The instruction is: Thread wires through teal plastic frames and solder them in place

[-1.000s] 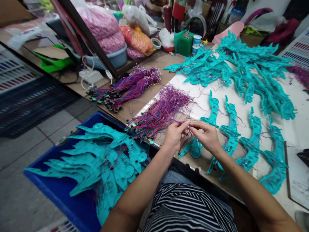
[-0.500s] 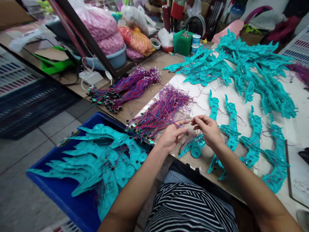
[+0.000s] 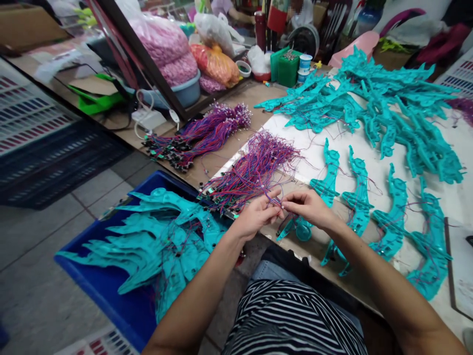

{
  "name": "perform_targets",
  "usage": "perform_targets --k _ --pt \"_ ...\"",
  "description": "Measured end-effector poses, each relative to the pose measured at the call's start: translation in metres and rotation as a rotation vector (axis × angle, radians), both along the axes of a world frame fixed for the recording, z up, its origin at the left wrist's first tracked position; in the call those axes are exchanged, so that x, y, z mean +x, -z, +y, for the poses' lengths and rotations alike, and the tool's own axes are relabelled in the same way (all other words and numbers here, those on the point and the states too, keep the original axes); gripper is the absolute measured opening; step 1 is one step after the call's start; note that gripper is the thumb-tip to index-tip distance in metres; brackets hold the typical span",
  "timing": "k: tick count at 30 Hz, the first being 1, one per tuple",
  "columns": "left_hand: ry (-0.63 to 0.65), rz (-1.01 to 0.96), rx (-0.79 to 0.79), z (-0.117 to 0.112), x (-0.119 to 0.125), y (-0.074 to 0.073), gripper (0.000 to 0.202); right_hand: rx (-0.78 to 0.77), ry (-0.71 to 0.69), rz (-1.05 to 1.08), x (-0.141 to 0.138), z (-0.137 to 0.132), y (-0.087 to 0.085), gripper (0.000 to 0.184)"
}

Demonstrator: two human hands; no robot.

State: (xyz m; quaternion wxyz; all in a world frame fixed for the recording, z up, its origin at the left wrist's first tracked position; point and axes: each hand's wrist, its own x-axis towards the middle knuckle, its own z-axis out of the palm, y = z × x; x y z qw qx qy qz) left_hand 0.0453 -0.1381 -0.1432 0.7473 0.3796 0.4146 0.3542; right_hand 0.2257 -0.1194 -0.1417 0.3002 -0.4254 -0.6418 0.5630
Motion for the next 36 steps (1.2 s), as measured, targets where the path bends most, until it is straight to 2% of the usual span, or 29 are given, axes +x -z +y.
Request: perform_targets --k 3,5,9,13,16,19,23,27,29,31,34,36 --pt "-0.072 0.123 0.087 -0.004 -0.005 0.000 0.033 0.207 0.162 -0.110 -0.001 0.003 0.001 0.016" --pt "-0.134 0.167 0.129 -0.005 -0.008 0.001 0.025 0.242 0.200 -0.123 -0.002 0.004 0.000 0.015" --pt "-0.229 0.146 0.121 -0.006 -0.008 0.002 0.033 0.132 0.135 -0.100 -0.005 0.002 -0.005 0.016" --pt "-0.239 0.078 0.039 -0.006 -0.001 0.002 0.041 -0.025 0.116 0.022 -0.008 -0.001 -0.009 0.019" --pt "-0.251 -0.009 -0.042 -0.005 0.001 0.004 0.045 -0.068 0.161 0.090 -0.007 -0.002 -0.010 0.020" --pt "-0.290 -0.099 -0.074 -0.003 0.000 0.005 0.048 -0.034 0.287 0.090 0.000 0.001 -0.007 0.020" --pt "-0.320 -0.149 -0.044 -0.002 -0.005 0.005 0.049 0.101 0.438 0.007 0.014 0.017 0.001 0.024" --pt "-0.405 -0.046 0.044 0.001 -0.005 0.002 0.046 0.484 0.349 -0.433 0.014 0.034 0.006 0.022" --pt "-0.440 0.019 0.092 0.004 -0.003 0.000 0.044 0.597 0.301 -0.523 0.005 0.037 0.004 0.020" --pt "-0.448 0.062 0.141 0.006 -0.001 -0.002 0.043 0.509 0.241 -0.395 -0.007 0.037 0.002 0.027" --pt "-0.401 0.117 0.217 0.009 0.002 -0.004 0.041 0.161 0.170 -0.050 -0.026 0.035 -0.001 0.039" --pt "-0.378 0.149 0.253 0.010 0.001 -0.004 0.040 -0.023 0.220 0.142 -0.035 0.034 -0.003 0.042"
